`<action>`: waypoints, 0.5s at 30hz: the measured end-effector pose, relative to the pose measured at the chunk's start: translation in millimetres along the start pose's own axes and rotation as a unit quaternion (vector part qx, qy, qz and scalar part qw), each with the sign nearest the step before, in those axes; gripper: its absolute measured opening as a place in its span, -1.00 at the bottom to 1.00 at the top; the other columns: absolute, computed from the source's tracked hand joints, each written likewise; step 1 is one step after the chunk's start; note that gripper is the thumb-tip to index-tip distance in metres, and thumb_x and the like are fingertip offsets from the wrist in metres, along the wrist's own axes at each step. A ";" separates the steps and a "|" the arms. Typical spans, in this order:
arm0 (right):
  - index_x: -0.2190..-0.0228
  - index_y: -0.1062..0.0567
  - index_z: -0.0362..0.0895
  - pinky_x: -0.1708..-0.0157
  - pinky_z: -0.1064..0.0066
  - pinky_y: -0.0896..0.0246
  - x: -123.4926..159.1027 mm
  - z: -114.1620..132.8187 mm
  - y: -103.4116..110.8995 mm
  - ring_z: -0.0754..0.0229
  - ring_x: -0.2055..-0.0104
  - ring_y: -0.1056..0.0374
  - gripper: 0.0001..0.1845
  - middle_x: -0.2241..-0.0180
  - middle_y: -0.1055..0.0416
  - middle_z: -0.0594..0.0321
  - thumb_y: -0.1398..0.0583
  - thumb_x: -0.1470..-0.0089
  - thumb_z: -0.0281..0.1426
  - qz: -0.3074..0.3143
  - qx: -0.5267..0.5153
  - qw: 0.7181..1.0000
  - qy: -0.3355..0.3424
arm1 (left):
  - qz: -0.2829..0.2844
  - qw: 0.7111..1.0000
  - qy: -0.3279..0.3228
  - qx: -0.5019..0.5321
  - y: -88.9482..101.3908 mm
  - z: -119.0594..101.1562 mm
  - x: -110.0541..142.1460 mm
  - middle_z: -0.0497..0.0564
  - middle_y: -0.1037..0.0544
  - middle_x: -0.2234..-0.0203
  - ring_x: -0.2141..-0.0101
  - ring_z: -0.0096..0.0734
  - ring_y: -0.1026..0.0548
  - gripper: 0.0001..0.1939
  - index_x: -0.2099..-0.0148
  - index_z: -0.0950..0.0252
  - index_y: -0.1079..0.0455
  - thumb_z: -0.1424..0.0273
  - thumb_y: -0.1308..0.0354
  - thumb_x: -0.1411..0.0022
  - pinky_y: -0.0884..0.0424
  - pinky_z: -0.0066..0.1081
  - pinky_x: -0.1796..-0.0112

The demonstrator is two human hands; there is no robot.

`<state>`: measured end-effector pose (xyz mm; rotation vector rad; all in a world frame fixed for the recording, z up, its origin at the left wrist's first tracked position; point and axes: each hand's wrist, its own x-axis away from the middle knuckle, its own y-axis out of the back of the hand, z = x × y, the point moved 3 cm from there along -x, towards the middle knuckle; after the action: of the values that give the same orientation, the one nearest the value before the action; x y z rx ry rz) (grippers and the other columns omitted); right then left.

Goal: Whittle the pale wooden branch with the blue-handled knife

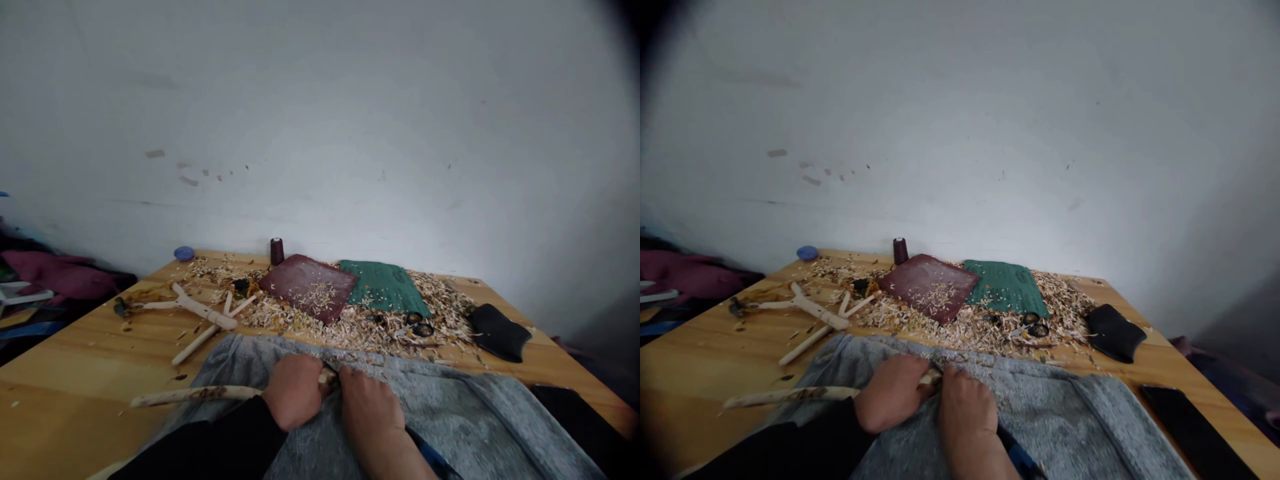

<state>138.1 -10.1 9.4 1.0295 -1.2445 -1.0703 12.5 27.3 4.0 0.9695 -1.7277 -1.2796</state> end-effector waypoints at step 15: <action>0.25 -0.48 -0.02 0.39 0.42 -0.20 -4.6 -29.0 -4.4 0.09 0.28 -0.49 -0.75 0.34 -0.55 0.21 -0.02 -0.18 -0.48 -0.015 -0.041 0.997 0.063 | 0.015 1.000 0.000 0.016 5.3 8.3 -3.6 0.09 -0.60 0.33 0.26 -0.03 -0.54 -0.72 0.30 0.20 -0.50 0.14 -0.11 -0.09 -0.37 -0.25 0.30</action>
<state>166.7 -6.1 2.6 1.0386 -1.0783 -1.0541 5.9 34.9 7.0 0.9586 -1.7614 -1.2351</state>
